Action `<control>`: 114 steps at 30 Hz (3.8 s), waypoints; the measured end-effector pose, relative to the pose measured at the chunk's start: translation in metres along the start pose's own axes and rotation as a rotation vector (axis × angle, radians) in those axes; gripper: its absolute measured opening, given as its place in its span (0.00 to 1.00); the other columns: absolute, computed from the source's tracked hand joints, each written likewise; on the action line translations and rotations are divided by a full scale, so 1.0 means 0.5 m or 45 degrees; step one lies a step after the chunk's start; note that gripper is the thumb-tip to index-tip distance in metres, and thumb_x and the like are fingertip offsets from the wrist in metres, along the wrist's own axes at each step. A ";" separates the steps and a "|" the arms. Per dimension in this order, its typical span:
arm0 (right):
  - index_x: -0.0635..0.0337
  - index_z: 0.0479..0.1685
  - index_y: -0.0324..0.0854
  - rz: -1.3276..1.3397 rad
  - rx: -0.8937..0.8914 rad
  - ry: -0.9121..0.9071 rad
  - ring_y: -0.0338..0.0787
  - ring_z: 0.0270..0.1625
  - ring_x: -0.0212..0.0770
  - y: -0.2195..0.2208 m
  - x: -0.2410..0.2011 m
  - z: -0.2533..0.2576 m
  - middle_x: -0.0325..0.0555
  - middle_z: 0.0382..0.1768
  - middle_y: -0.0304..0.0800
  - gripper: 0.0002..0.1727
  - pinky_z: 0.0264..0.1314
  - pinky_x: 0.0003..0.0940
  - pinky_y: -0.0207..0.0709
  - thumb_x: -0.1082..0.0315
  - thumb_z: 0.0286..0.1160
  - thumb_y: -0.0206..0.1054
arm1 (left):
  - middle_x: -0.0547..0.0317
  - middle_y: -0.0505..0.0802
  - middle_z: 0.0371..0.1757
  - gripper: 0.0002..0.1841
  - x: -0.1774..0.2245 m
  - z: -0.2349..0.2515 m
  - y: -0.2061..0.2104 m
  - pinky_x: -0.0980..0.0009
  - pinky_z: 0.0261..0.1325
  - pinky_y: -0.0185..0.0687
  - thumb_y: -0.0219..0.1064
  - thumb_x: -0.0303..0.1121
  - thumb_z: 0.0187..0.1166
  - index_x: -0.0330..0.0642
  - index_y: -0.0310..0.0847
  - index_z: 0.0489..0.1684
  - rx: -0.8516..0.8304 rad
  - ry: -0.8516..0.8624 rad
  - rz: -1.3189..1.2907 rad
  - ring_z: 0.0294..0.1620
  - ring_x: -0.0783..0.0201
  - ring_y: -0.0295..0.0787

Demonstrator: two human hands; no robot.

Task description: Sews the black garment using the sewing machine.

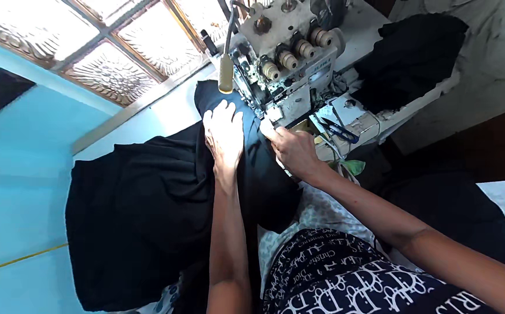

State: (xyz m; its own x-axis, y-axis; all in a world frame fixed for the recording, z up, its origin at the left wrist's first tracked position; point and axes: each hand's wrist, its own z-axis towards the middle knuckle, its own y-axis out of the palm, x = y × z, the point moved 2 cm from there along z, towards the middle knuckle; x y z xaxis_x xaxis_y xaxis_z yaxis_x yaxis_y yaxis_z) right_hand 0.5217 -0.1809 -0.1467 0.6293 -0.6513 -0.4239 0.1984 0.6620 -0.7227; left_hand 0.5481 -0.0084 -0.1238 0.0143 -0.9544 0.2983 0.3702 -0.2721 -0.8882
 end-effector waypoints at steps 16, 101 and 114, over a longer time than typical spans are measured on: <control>0.73 0.60 0.82 -0.272 -0.277 0.369 0.90 0.49 0.74 -0.112 0.175 -0.134 0.72 0.47 0.88 0.14 0.49 0.66 0.83 0.82 0.76 0.64 | 0.41 0.90 0.48 0.11 -0.018 -0.161 -0.065 0.58 0.56 0.84 0.63 0.32 0.85 0.32 0.87 0.41 0.640 0.032 0.022 0.52 0.47 0.89; 0.65 0.44 0.80 1.237 -0.587 0.814 0.88 0.32 0.32 0.066 0.014 -0.082 0.44 0.33 0.86 0.05 0.40 0.32 0.86 0.72 0.83 0.62 | 0.34 0.88 0.55 0.18 -0.142 -0.205 -0.098 0.49 0.53 0.86 0.78 0.27 0.70 0.34 0.89 0.59 -0.250 0.530 -0.254 0.49 0.42 0.89; 0.61 0.39 0.77 1.350 -0.467 0.766 0.72 0.27 0.24 0.065 -0.018 -0.088 0.34 0.27 0.75 0.06 0.32 0.22 0.67 0.73 0.84 0.58 | 0.54 0.94 0.35 0.09 -0.018 -0.346 -0.084 0.40 0.80 0.64 0.65 0.20 0.62 0.38 0.91 0.32 -0.451 0.839 -0.434 0.45 0.53 0.93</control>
State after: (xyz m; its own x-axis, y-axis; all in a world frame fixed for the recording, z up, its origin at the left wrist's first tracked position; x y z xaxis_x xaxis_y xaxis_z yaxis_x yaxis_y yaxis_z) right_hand 0.4895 -0.1697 -0.1901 -0.1068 0.0036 -0.9943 -0.4701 0.8810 0.0536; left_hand 0.3718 -0.0095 -0.1498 -0.6351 -0.6589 0.4032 -0.0610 -0.4776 -0.8765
